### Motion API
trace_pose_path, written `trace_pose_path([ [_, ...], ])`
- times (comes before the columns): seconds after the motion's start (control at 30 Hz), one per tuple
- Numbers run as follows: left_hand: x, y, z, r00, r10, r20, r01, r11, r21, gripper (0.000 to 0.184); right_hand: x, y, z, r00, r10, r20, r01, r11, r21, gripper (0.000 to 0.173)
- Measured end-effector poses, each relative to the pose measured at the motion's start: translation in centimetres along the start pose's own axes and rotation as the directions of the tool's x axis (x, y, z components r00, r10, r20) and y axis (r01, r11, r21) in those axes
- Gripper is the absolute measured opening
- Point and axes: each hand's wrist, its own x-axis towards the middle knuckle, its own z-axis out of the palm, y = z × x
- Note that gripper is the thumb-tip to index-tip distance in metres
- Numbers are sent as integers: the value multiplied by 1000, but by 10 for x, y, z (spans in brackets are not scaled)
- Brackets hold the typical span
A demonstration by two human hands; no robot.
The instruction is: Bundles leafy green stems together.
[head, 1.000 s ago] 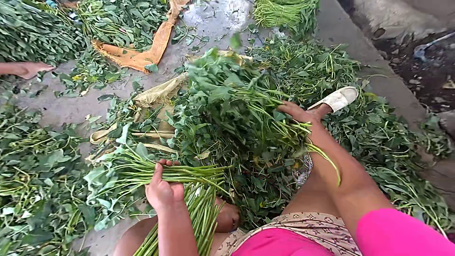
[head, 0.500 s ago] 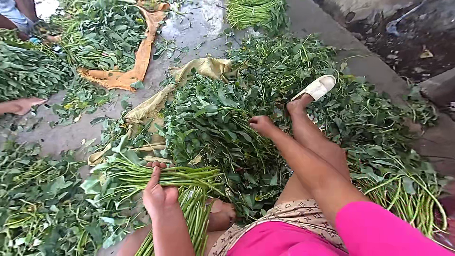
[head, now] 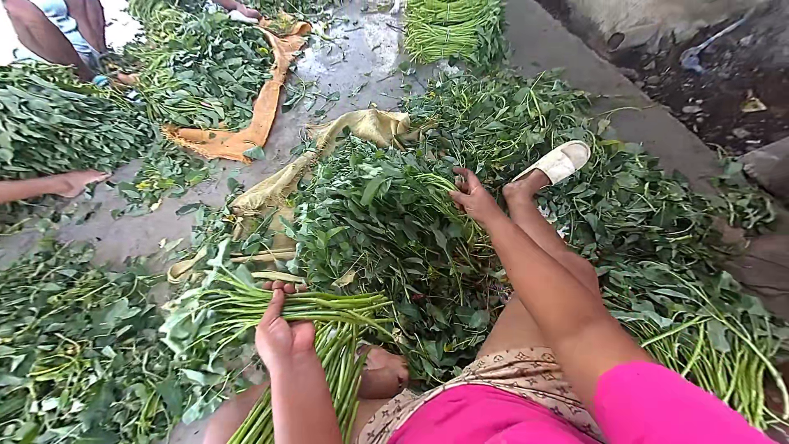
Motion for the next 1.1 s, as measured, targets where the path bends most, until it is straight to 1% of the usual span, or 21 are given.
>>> trace_pose_path([
  [0.03,-3,-3,4,1000,-26,8,26,1000,-8,22,0,13,-2,997,81,10,-80,996,-42,54],
  [0.07,-6,-5,7,999,-49,21,49,999,-15,21,0,23,-4,980,193,40,-188,976,-108,49],
  [0.1,-8,-6,10,997,-65,37,66,998,-20,20,-5,22,-6,958,277,77,-262,951,-162,44],
  [0.13,-9,-6,12,996,-77,54,78,997,-28,20,-16,8,-9,947,299,117,-278,946,-169,41],
  [0.17,-10,-6,13,995,-86,59,87,996,-27,20,-35,-13,-12,949,269,166,-254,962,-103,37],
  [0.2,-12,-6,12,994,-93,58,94,995,-19,20,-53,-28,-16,959,205,197,-212,977,17,33],
  [0.23,-13,-8,11,994,-97,48,97,995,-12,20,-67,-35,-18,965,152,215,-183,974,134,31],
  [0.27,-14,-10,12,994,-99,41,100,995,-9,20,-74,-35,-19,966,139,219,-181,965,190,31],
  [0.37,-22,-14,18,989,-114,91,114,994,5,18,-80,-25,-13,966,184,180,-216,959,182,32],
  [0.5,-45,-21,31,968,-193,161,181,980,85,15,-112,-37,9,982,120,147,-168,911,378,29],
  [0.6,-60,-30,45,939,-249,237,219,965,146,15,-132,-44,33,991,17,136,-70,913,401,32],
  [0.7,-69,-36,57,906,-288,309,225,948,224,17,-155,-49,58,983,-154,101,121,953,277,34],
  [0.77,-68,-39,60,899,-296,323,209,938,277,17,-169,-49,71,948,-308,85,297,948,115,34],
  [0.83,-65,-38,59,898,-316,305,204,915,348,24,-178,-50,80,878,-471,89,476,878,-43,31],
  [0.9,-60,-37,54,896,-340,284,213,893,397,31,-183,-52,82,830,-543,128,557,820,-129,29],
  [0.93,-59,-37,51,899,-342,275,212,887,410,32,-185,-54,82,837,-524,159,543,830,-124,30],
  [0.97,-59,-37,48,901,-339,271,210,886,413,32,-186,-57,81,865,-457,208,481,873,-83,35],
  [1.0,-59,-37,47,902,-333,275,205,891,406,32,-186,-63,80,897,-348,275,366,931,-15,45],
  [1.03,-59,-39,46,901,-327,285,200,896,396,33,-184,-70,81,911,-227,345,221,974,59,59],
  [1.07,-61,-42,46,901,-320,293,195,902,386,33,-183,-76,84,913,-138,384,90,986,140,69],
  [1.1,-65,-46,47,902,-312,298,186,905,383,32,-182,-83,89,921,-72,383,-22,971,236,71],
])
